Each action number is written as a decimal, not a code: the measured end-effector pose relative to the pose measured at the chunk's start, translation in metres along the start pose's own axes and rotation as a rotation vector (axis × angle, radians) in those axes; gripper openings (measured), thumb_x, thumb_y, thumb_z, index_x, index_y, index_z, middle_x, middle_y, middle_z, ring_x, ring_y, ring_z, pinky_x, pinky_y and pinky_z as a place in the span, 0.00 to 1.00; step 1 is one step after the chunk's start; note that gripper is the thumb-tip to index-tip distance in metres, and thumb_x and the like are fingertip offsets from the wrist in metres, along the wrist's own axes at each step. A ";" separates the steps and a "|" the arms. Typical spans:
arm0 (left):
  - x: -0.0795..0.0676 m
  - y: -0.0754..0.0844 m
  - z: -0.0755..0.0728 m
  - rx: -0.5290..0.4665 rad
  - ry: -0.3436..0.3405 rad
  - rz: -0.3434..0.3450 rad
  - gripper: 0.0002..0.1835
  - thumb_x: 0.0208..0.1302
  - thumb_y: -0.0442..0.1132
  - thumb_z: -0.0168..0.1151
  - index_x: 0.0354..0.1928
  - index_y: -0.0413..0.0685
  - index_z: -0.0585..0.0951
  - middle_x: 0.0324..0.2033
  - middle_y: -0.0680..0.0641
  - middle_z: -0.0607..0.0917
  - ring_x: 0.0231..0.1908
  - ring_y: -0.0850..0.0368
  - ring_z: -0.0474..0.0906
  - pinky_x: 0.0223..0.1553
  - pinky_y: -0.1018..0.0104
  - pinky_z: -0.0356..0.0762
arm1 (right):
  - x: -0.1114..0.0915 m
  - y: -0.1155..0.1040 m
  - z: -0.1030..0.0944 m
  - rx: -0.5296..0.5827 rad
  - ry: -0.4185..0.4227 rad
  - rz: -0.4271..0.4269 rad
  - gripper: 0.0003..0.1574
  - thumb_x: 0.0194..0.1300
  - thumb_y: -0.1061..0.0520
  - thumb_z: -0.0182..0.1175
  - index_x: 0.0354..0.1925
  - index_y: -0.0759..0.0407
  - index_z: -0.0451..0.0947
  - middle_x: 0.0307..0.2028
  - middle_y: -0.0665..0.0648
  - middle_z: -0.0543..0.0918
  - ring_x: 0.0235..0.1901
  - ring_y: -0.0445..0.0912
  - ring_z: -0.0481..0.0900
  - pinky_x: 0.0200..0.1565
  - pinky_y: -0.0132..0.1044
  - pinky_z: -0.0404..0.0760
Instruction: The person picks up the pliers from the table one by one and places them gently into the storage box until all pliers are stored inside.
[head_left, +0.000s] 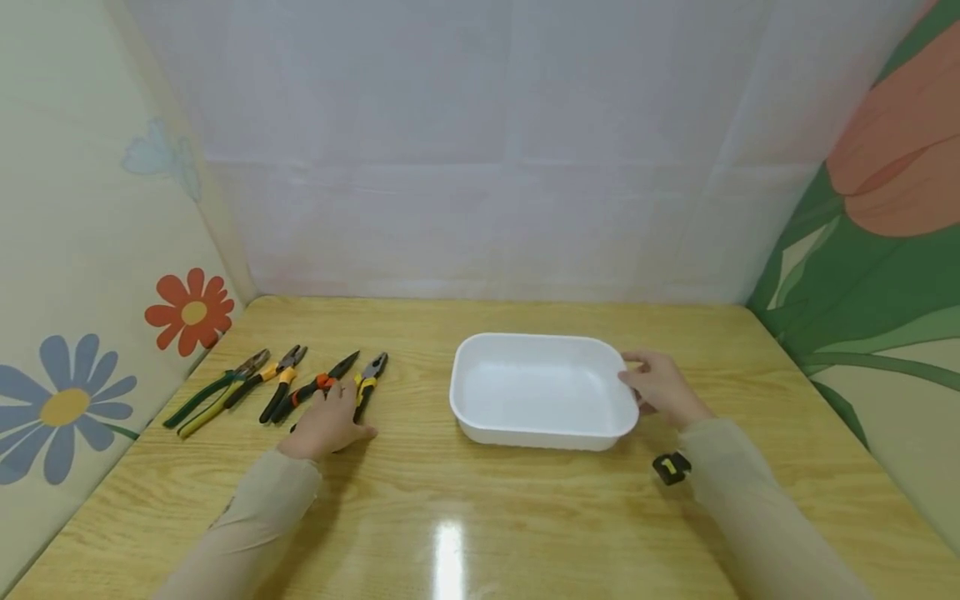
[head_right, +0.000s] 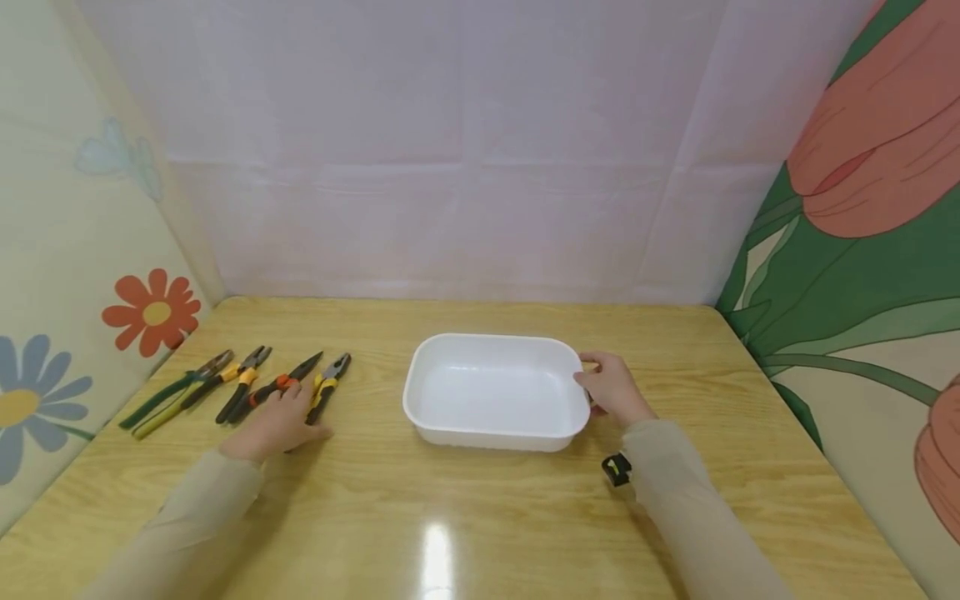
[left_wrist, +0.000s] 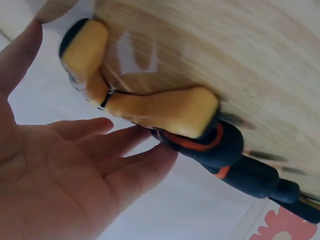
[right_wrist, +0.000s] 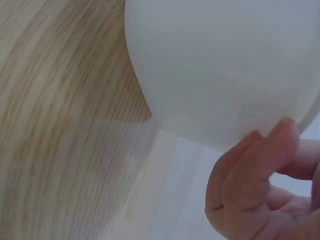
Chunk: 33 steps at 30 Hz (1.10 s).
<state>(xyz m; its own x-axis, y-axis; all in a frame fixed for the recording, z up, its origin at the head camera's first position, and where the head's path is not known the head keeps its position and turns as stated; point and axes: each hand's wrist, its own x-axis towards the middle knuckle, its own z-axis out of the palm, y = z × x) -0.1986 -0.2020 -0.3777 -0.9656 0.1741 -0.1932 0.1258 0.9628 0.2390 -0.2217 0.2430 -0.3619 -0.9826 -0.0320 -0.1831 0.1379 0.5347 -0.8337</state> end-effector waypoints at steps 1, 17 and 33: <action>0.000 -0.002 0.001 0.021 -0.002 0.003 0.48 0.63 0.50 0.66 0.68 0.19 0.53 0.64 0.18 0.58 0.64 0.22 0.54 0.62 0.35 0.55 | 0.000 0.000 0.000 -0.004 -0.002 0.002 0.32 0.72 0.64 0.49 0.68 0.78 0.55 0.37 0.64 0.77 0.26 0.44 0.76 0.28 0.40 0.81; -0.001 -0.004 0.004 0.115 0.066 0.025 0.35 0.65 0.42 0.64 0.62 0.19 0.64 0.56 0.24 0.71 0.58 0.31 0.67 0.53 0.42 0.72 | 0.000 -0.002 -0.001 -0.014 -0.014 0.029 0.32 0.73 0.63 0.49 0.69 0.77 0.54 0.36 0.64 0.77 0.27 0.46 0.77 0.28 0.41 0.81; 0.010 0.007 -0.003 0.067 0.005 0.039 0.28 0.65 0.40 0.64 0.53 0.18 0.70 0.42 0.24 0.75 0.40 0.32 0.75 0.42 0.45 0.75 | 0.000 -0.003 0.000 -0.016 -0.006 0.029 0.31 0.73 0.63 0.48 0.68 0.77 0.54 0.38 0.66 0.76 0.27 0.46 0.76 0.28 0.40 0.81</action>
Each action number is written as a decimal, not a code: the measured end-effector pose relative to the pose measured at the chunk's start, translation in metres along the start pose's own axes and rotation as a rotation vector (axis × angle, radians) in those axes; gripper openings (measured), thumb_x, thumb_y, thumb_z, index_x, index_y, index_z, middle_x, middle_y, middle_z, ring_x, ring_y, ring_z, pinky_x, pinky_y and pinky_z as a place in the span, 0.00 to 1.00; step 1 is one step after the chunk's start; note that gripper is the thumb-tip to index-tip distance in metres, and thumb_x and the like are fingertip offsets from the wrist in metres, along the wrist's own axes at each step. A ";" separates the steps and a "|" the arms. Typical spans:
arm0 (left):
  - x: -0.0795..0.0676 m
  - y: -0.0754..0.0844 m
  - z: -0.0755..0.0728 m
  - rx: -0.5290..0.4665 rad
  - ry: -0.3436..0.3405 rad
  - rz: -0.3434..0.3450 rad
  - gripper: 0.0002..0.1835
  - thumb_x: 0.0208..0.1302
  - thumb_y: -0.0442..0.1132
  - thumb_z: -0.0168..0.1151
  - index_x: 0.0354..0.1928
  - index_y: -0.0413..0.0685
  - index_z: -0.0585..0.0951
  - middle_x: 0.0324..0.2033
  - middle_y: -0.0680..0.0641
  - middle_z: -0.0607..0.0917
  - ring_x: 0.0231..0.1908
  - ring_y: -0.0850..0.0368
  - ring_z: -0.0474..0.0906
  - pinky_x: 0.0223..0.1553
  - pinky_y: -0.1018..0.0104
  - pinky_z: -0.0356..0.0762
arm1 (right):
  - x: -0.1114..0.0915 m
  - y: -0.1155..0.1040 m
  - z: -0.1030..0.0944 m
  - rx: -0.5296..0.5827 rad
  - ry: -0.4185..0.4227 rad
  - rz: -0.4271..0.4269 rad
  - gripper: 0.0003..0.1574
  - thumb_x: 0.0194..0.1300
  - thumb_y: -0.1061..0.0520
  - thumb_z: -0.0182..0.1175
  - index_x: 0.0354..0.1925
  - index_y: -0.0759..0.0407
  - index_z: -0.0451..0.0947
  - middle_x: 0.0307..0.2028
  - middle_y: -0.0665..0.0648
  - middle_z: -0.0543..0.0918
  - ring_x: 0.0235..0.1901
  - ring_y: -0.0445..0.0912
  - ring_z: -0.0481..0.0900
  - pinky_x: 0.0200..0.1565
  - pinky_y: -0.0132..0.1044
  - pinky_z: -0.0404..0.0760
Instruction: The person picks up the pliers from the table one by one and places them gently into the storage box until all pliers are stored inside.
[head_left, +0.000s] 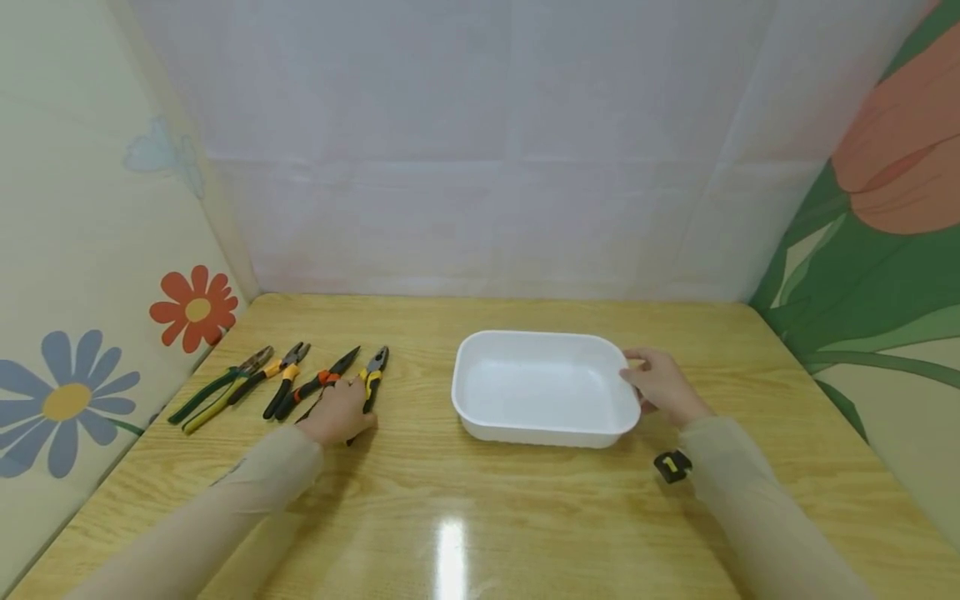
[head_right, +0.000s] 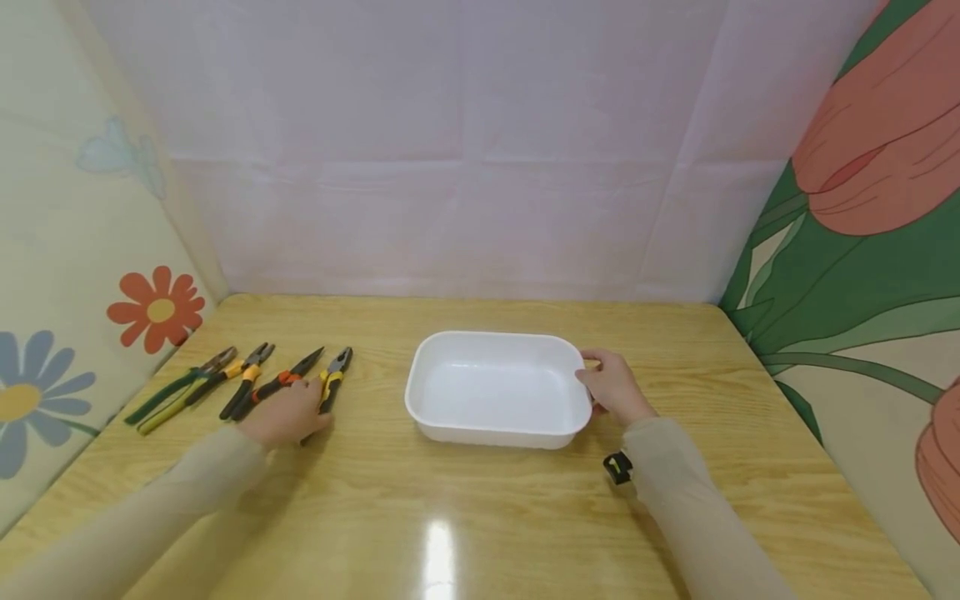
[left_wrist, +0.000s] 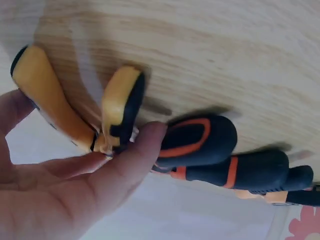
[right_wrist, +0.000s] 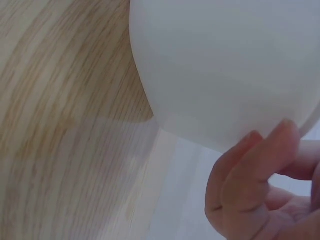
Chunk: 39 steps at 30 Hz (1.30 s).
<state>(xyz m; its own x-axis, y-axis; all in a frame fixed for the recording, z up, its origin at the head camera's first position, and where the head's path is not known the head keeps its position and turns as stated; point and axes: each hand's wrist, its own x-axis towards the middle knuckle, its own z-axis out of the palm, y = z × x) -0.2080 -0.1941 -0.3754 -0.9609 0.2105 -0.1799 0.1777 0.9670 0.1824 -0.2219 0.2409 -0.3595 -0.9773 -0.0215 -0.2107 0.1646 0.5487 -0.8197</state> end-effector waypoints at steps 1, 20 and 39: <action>0.000 0.001 0.002 0.001 -0.003 -0.013 0.33 0.66 0.42 0.63 0.57 0.16 0.66 0.46 0.21 0.73 0.44 0.28 0.73 0.45 0.42 0.74 | 0.000 0.000 0.000 -0.002 0.003 0.004 0.31 0.73 0.63 0.48 0.68 0.76 0.55 0.38 0.66 0.76 0.28 0.46 0.76 0.29 0.40 0.81; 0.008 0.000 0.004 0.138 0.021 0.039 0.30 0.67 0.41 0.59 0.53 0.13 0.68 0.39 0.22 0.75 0.36 0.34 0.77 0.35 0.48 0.80 | 0.002 -0.001 0.001 0.007 0.005 0.015 0.31 0.73 0.63 0.48 0.68 0.76 0.55 0.41 0.70 0.75 0.29 0.49 0.78 0.30 0.41 0.82; 0.014 -0.003 0.012 0.000 0.109 -0.143 0.28 0.67 0.33 0.50 0.69 0.38 0.64 0.40 0.22 0.71 0.39 0.28 0.72 0.32 0.39 0.74 | 0.002 0.000 0.004 0.011 -0.003 -0.019 0.31 0.74 0.63 0.45 0.69 0.77 0.53 0.43 0.72 0.75 0.29 0.47 0.79 0.30 0.42 0.83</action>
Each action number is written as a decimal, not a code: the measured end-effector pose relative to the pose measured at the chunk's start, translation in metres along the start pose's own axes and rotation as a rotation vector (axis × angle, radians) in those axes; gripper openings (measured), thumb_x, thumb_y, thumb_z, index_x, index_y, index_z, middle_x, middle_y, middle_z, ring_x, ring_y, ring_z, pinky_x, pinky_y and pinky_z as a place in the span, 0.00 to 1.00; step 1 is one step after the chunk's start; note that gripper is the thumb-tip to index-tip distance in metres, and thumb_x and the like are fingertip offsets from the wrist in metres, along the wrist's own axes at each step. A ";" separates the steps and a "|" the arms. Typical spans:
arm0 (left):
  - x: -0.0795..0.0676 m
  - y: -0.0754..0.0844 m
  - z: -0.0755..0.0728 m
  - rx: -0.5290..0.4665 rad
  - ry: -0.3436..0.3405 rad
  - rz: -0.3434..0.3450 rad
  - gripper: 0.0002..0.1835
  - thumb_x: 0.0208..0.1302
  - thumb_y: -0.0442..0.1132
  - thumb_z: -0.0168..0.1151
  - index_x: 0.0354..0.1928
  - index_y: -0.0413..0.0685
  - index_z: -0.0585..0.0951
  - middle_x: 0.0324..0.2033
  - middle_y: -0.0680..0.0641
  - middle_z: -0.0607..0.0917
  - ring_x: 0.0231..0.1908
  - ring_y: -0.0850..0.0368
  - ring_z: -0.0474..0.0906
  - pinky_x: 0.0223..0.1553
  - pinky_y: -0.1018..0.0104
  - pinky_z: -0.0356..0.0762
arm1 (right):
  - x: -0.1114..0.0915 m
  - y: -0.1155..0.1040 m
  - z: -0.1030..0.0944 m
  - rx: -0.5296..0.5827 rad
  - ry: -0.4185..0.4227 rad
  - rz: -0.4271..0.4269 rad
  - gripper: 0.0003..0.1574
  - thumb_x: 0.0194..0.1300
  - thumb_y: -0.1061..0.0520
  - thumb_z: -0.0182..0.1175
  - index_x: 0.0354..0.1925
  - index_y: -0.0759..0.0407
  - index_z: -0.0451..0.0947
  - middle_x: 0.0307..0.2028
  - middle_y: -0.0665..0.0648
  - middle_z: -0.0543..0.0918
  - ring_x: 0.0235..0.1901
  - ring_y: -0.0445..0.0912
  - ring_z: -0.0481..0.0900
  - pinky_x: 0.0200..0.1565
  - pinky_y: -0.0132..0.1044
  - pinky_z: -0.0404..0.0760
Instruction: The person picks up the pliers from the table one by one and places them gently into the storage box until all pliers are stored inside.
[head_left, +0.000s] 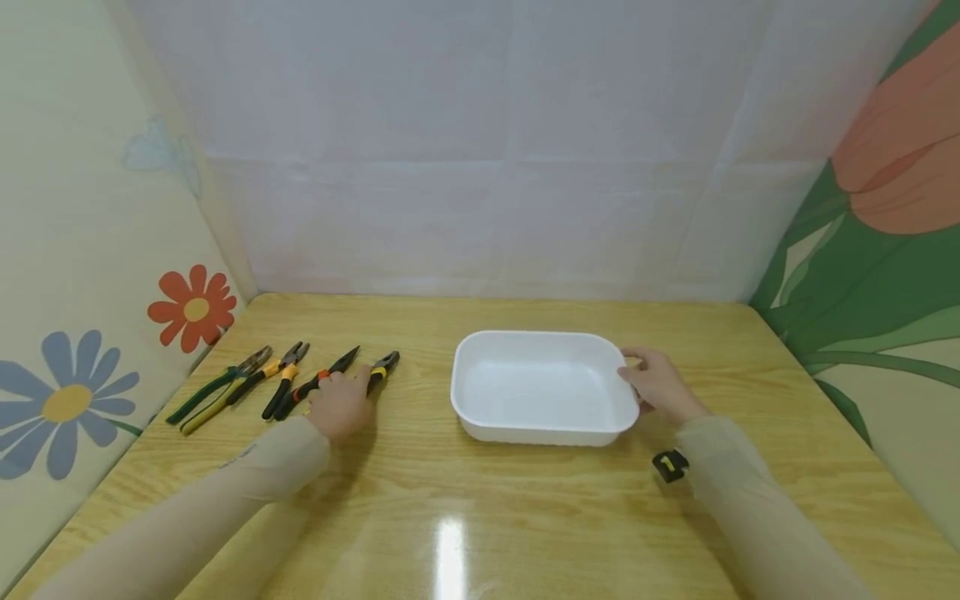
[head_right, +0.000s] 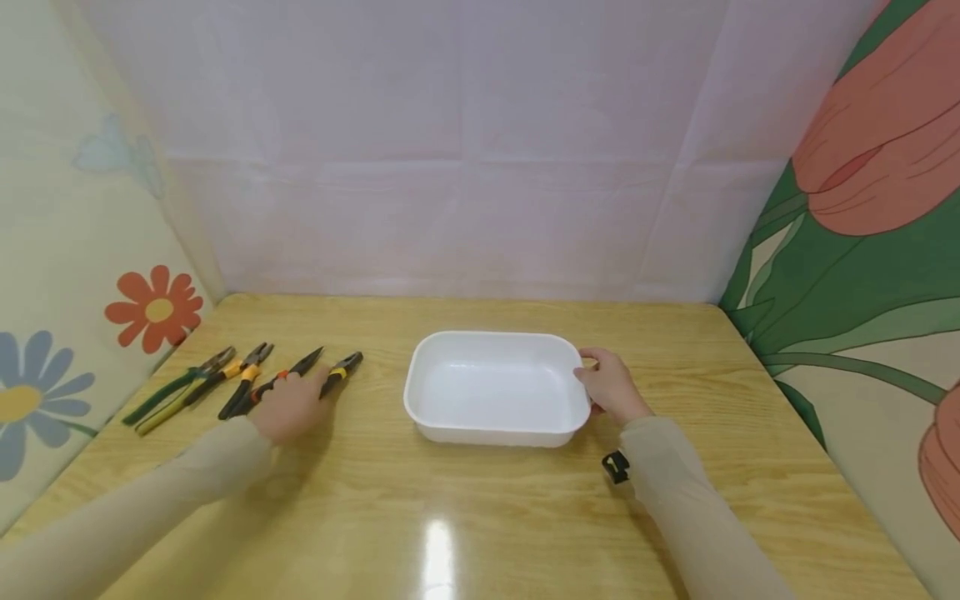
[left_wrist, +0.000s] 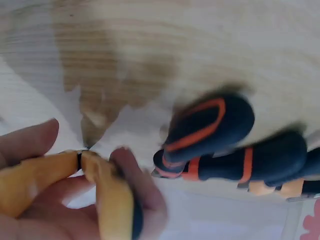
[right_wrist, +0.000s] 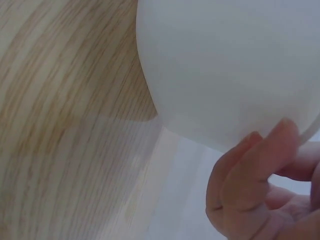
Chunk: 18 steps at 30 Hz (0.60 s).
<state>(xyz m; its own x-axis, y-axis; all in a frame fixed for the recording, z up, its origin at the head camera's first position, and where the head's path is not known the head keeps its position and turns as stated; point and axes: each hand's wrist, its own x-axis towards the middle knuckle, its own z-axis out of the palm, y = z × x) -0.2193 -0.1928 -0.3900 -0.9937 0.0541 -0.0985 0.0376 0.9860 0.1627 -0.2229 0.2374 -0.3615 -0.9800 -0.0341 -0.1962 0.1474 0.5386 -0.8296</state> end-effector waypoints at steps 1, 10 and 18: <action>0.000 0.000 -0.001 0.004 -0.002 0.002 0.29 0.66 0.34 0.51 0.69 0.39 0.65 0.40 0.23 0.72 0.38 0.29 0.72 0.31 0.40 0.74 | 0.000 0.000 -0.001 -0.002 0.001 0.003 0.31 0.74 0.63 0.45 0.69 0.77 0.53 0.44 0.72 0.75 0.30 0.47 0.79 0.30 0.42 0.83; -0.013 -0.007 0.000 0.147 0.137 0.145 0.28 0.66 0.40 0.61 0.68 0.47 0.70 0.36 0.32 0.75 0.13 0.57 0.57 0.11 0.65 0.55 | -0.001 -0.001 -0.001 -0.027 0.002 0.012 0.31 0.75 0.61 0.46 0.69 0.76 0.53 0.45 0.73 0.75 0.31 0.48 0.78 0.30 0.41 0.82; -0.029 -0.008 -0.005 0.279 0.419 0.272 0.28 0.60 0.43 0.70 0.63 0.53 0.77 0.28 0.39 0.73 0.13 0.52 0.60 0.11 0.62 0.58 | 0.000 0.001 0.000 -0.028 0.002 0.010 0.31 0.75 0.61 0.45 0.69 0.75 0.53 0.45 0.73 0.74 0.30 0.48 0.78 0.30 0.41 0.82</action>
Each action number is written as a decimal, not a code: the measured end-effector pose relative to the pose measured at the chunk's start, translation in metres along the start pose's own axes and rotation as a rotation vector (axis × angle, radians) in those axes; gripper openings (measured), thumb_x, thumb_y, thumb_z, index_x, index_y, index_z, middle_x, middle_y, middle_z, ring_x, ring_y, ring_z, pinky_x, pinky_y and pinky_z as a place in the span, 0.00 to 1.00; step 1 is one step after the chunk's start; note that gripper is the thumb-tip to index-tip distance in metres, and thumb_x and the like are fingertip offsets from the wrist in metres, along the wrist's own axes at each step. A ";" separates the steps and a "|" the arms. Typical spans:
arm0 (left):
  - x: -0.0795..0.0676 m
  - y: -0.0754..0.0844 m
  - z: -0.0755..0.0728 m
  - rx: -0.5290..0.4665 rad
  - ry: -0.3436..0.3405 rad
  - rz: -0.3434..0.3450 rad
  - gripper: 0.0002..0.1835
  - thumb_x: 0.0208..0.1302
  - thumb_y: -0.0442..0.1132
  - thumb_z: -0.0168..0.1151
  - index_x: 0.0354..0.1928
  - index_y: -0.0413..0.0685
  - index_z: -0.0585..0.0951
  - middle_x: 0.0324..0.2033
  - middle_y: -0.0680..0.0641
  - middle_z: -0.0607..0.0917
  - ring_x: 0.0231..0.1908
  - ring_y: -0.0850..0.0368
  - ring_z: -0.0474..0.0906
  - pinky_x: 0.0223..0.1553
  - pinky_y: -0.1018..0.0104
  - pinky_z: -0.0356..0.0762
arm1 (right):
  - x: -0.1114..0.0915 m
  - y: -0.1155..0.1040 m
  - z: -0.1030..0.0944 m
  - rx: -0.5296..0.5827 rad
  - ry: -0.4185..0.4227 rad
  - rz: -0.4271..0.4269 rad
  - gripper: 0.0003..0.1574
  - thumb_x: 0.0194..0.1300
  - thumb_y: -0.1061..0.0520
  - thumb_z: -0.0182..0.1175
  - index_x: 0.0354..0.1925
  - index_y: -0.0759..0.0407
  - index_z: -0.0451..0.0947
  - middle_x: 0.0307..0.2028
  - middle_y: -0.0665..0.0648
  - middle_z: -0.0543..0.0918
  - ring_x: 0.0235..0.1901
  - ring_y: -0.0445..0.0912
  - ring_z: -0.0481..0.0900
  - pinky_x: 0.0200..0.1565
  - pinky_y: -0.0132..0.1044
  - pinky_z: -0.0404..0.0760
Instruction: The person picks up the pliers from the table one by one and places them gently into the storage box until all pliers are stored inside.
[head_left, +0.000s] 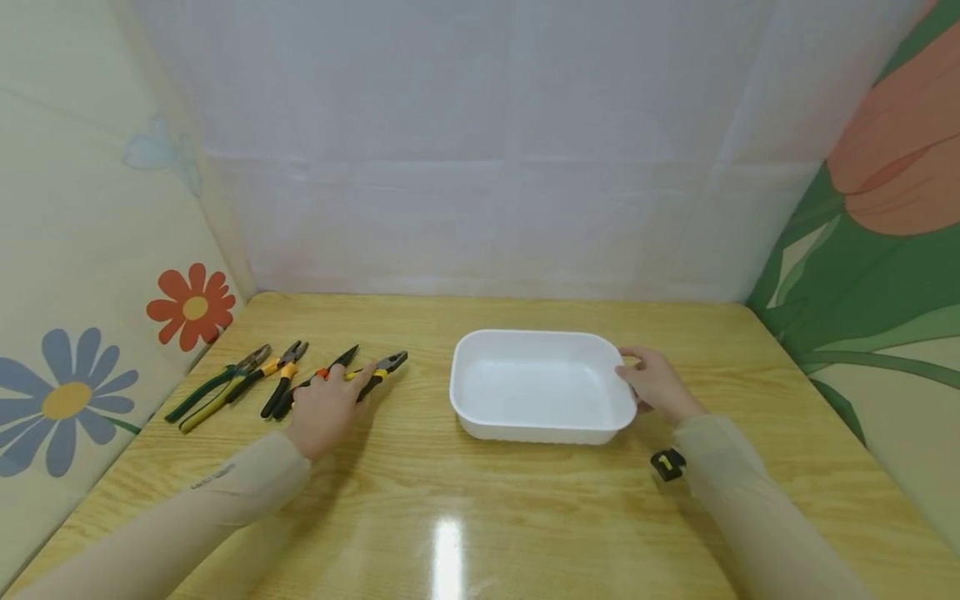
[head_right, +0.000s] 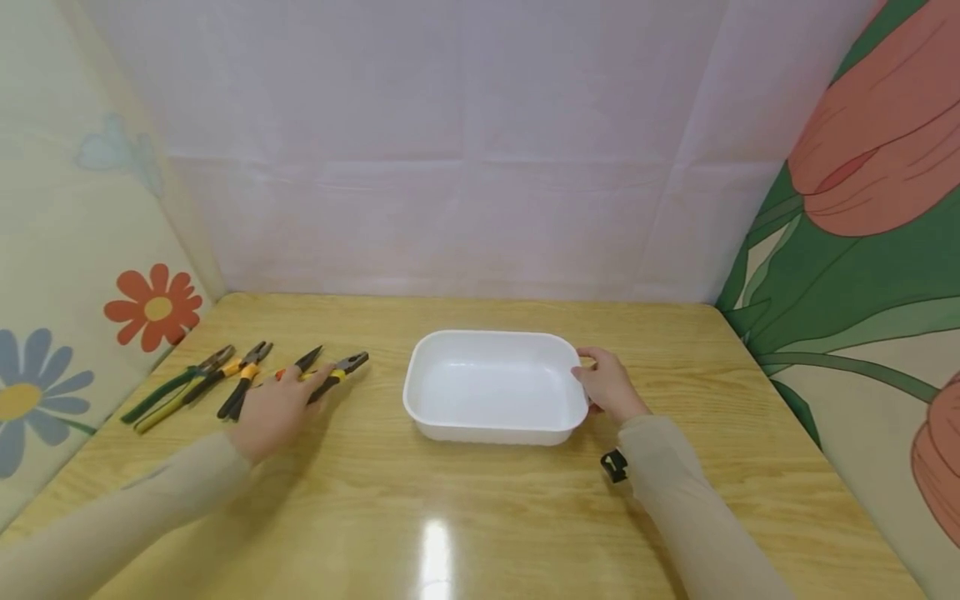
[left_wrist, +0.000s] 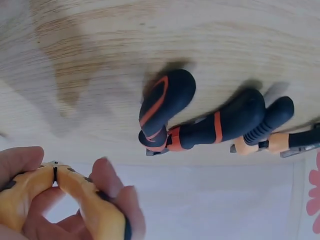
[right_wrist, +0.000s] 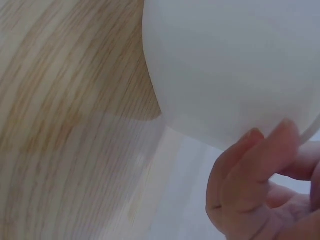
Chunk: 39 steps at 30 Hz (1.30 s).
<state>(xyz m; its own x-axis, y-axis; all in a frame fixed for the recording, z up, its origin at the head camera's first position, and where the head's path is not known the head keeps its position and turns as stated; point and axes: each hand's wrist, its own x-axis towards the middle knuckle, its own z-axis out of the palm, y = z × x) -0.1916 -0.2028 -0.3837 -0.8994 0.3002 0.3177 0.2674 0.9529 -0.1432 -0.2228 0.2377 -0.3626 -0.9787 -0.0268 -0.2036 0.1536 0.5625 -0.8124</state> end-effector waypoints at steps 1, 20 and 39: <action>-0.001 0.000 -0.001 0.006 0.023 0.015 0.28 0.59 0.44 0.70 0.63 0.53 0.77 0.27 0.39 0.72 0.13 0.53 0.60 0.11 0.63 0.57 | 0.000 0.000 0.000 -0.002 0.000 -0.001 0.31 0.75 0.61 0.45 0.69 0.75 0.53 0.45 0.73 0.74 0.30 0.48 0.78 0.30 0.41 0.82; -0.002 -0.004 -0.008 -0.006 0.105 0.168 0.30 0.57 0.41 0.72 0.63 0.52 0.77 0.25 0.40 0.71 0.15 0.54 0.61 0.09 0.66 0.58 | 0.001 0.001 0.000 0.014 0.003 -0.011 0.32 0.75 0.60 0.46 0.69 0.75 0.53 0.44 0.73 0.76 0.26 0.44 0.77 0.27 0.39 0.81; 0.002 0.009 -0.025 0.006 0.104 0.248 0.30 0.57 0.41 0.72 0.63 0.51 0.77 0.25 0.42 0.70 0.17 0.54 0.60 0.12 0.65 0.61 | 0.004 0.003 -0.003 0.099 -0.009 0.017 0.33 0.73 0.62 0.50 0.70 0.75 0.54 0.43 0.72 0.80 0.23 0.43 0.78 0.26 0.38 0.81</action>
<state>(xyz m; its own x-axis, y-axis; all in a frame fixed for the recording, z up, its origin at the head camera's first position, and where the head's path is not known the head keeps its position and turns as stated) -0.1824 -0.1920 -0.3609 -0.7664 0.5274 0.3667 0.4728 0.8496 -0.2338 -0.2267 0.2422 -0.3644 -0.9747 -0.0259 -0.2220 0.1829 0.4787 -0.8587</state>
